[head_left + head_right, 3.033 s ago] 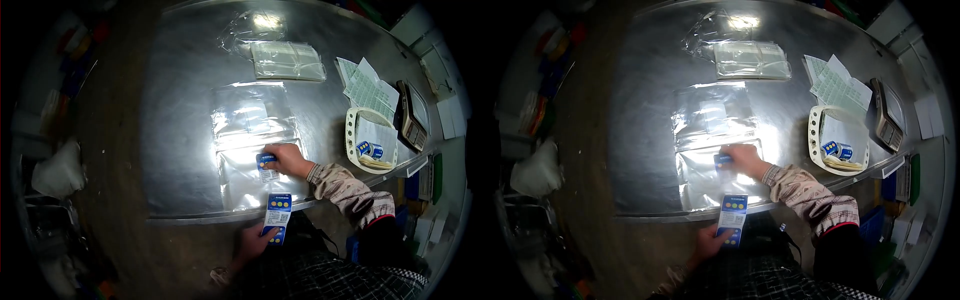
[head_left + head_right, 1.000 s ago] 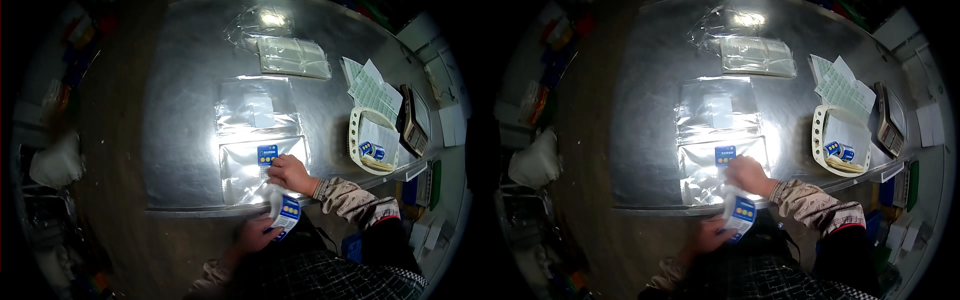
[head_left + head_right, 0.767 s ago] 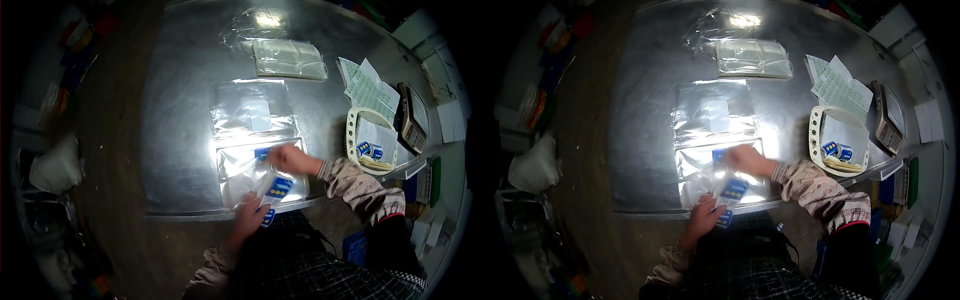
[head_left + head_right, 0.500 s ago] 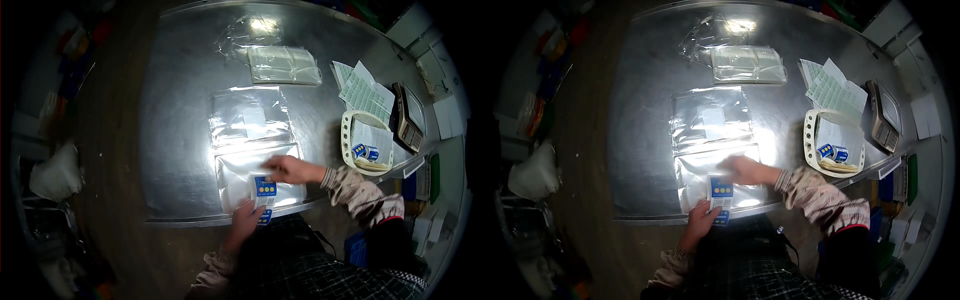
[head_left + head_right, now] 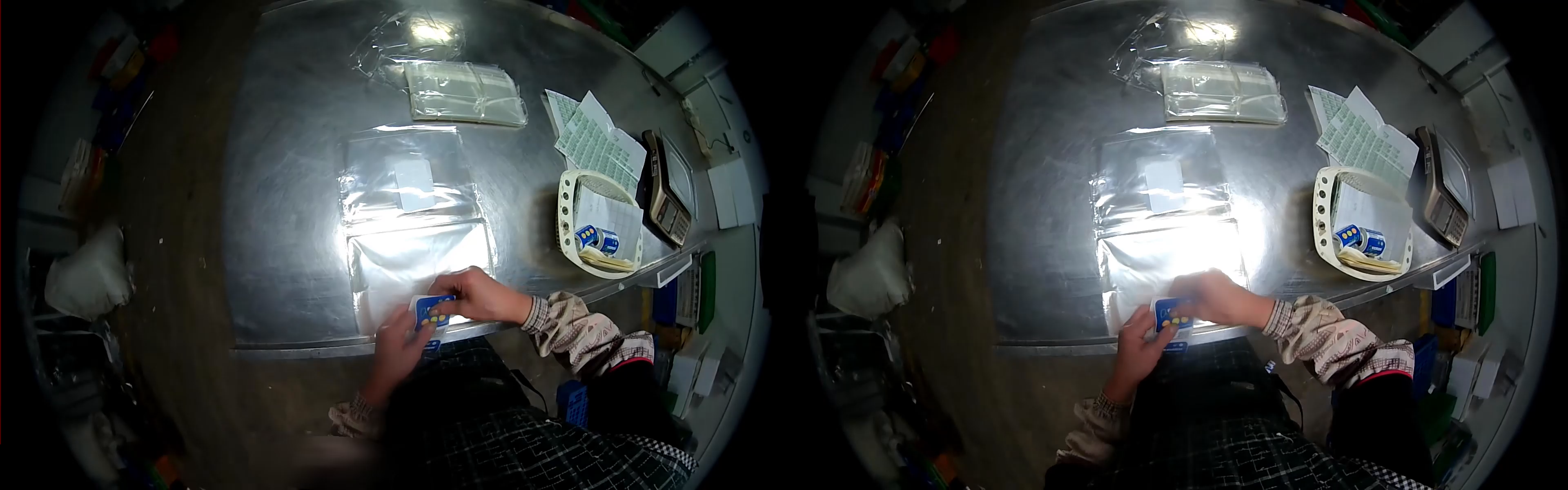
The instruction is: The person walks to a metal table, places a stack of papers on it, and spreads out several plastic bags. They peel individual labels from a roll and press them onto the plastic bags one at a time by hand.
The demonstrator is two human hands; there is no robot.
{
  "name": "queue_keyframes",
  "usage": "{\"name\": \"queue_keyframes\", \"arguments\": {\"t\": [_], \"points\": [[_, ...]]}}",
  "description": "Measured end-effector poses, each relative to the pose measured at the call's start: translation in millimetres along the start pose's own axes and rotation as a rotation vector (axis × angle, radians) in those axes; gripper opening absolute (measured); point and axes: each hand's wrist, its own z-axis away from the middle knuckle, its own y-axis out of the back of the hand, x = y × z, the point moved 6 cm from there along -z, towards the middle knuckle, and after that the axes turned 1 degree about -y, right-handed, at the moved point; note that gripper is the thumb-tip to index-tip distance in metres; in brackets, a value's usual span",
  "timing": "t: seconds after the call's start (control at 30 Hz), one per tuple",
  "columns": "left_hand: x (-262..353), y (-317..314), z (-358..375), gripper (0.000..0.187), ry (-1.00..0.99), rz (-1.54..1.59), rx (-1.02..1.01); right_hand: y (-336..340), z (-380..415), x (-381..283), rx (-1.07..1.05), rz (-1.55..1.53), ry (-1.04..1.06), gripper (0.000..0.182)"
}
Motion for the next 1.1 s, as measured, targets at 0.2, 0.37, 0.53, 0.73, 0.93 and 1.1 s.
{"name": "queue_keyframes", "arguments": {"t": [0.2,0.37,0.53,0.73,0.93,1.1], "points": [[-9,-18,49,0.021,0.501,0.332,-0.011,28,-7,-22,0.32,0.0,0.254,0.015],[-25,-34,85,0.026,0.436,0.272,-0.122,50,-59,14,0.199,0.321,-0.002,0.027],[-27,-34,90,0.024,0.311,0.245,-0.08,25,-49,26,0.37,0.614,0.058,0.056],[-6,-17,65,0.017,-0.06,0.025,-0.145,-18,-6,38,0.238,0.702,0.408,0.026],[7,-16,18,0.016,-0.201,-0.165,-0.149,-13,-28,80,0.114,0.331,0.227,0.012],[-23,-16,7,0.02,-0.035,-0.21,-0.026,137,-66,2,0.674,-0.257,0.116,0.026]]}}
